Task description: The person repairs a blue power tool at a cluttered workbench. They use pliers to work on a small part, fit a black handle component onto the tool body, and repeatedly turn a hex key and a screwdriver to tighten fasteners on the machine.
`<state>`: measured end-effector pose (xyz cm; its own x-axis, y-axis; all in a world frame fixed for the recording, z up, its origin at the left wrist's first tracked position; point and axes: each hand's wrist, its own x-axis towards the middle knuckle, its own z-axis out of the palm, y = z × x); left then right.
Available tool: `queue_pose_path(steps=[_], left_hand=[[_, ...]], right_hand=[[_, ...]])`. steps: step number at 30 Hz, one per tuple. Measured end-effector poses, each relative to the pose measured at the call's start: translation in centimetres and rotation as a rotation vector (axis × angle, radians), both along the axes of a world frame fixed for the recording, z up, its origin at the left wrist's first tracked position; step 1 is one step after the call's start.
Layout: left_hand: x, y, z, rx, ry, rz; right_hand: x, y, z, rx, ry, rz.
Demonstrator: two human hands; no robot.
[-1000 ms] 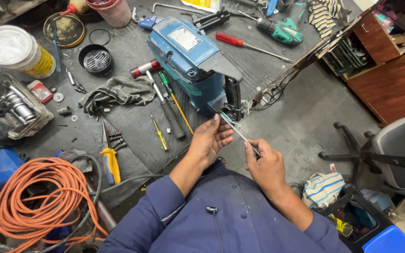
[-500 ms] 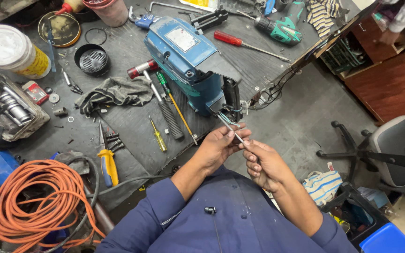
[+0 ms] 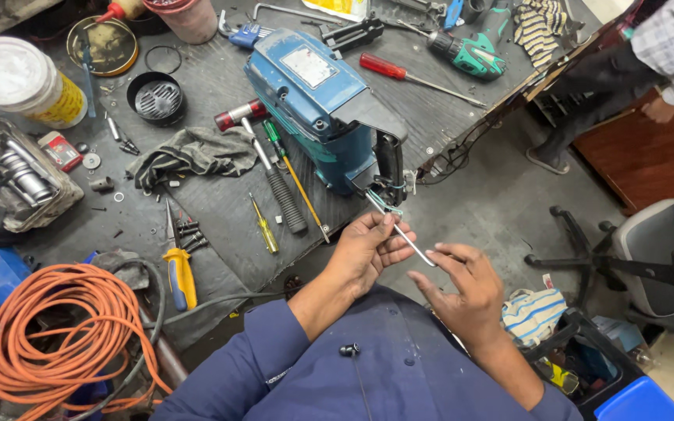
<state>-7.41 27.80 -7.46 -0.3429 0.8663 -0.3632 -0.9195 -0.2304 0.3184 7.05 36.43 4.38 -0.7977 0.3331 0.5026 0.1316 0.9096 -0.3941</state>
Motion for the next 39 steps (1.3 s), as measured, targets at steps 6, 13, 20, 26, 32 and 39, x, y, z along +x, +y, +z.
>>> queue_pose_path(steps=[6,13,20,26,32,39], left_hand=[[0.1,0.4,1.8,-0.089,0.007,-0.004],[0.1,0.7,2.7,-0.107,0.003,0.018],[0.4,1.4,2.0,-0.128,-0.019,0.072],[1.2,1.0,1.6,0.032,-0.072,-0.019],[2.1,1.1,1.6,0.131,-0.064,-0.077],[2.1,2.1,0.7,-0.142,0.002,-0.020]], right_hand=[[0.2,0.5,-0.8,-0.164,-0.144,-0.162],[0.0,0.2,0.2,-0.425,-0.066,-0.091],[0.3,1.0,2.3,0.054,-0.116,0.083],[1.7,1.5,-2.2,-0.347,-0.158,-0.146],[2.2,3.8,-5.5,-1.522,-0.157,-0.293],[2.9,3.5,-1.3,-0.204,0.036,-0.033]])
